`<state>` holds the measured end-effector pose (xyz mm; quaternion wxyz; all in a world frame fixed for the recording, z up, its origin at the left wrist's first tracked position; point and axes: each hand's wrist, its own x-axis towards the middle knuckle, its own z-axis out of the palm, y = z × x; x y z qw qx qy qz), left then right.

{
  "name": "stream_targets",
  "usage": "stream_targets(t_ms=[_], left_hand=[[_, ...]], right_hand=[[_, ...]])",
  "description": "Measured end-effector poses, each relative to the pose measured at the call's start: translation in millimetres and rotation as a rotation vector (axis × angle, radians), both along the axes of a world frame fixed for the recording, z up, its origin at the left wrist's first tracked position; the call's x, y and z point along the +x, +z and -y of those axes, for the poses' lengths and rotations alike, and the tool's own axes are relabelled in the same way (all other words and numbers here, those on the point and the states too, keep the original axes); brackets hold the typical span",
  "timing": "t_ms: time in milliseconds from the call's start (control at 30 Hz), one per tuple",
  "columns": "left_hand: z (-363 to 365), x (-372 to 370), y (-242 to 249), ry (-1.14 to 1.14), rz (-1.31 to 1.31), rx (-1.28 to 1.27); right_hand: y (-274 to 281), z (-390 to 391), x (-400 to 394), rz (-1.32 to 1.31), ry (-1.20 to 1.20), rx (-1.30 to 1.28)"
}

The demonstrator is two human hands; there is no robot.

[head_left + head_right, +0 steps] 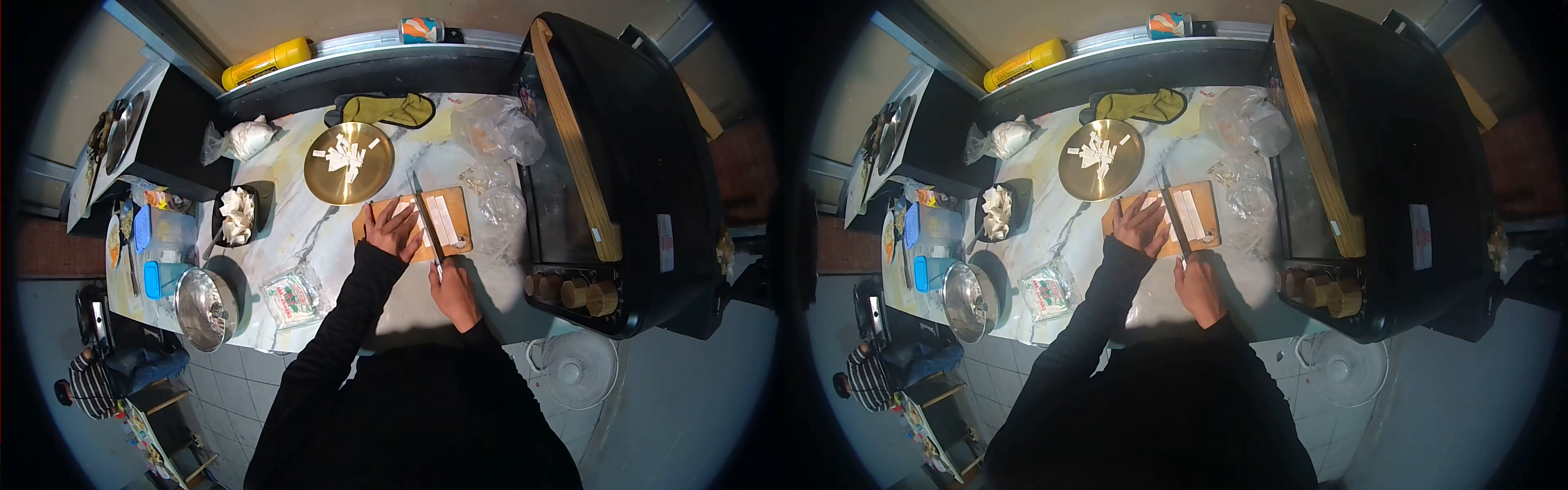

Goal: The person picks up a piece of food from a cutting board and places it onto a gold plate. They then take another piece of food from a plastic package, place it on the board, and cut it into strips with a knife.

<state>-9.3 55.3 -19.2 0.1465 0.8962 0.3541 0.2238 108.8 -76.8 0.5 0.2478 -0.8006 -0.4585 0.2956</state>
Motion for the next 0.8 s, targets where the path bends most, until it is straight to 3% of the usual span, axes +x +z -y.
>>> stream_targets(t_ms=[800], left_hand=[[1.3,2.2,1.2,0.012,-0.014,-0.020]], right_hand=[[19.4,-5.9,-1.4,0.049,0.020,-0.004]])
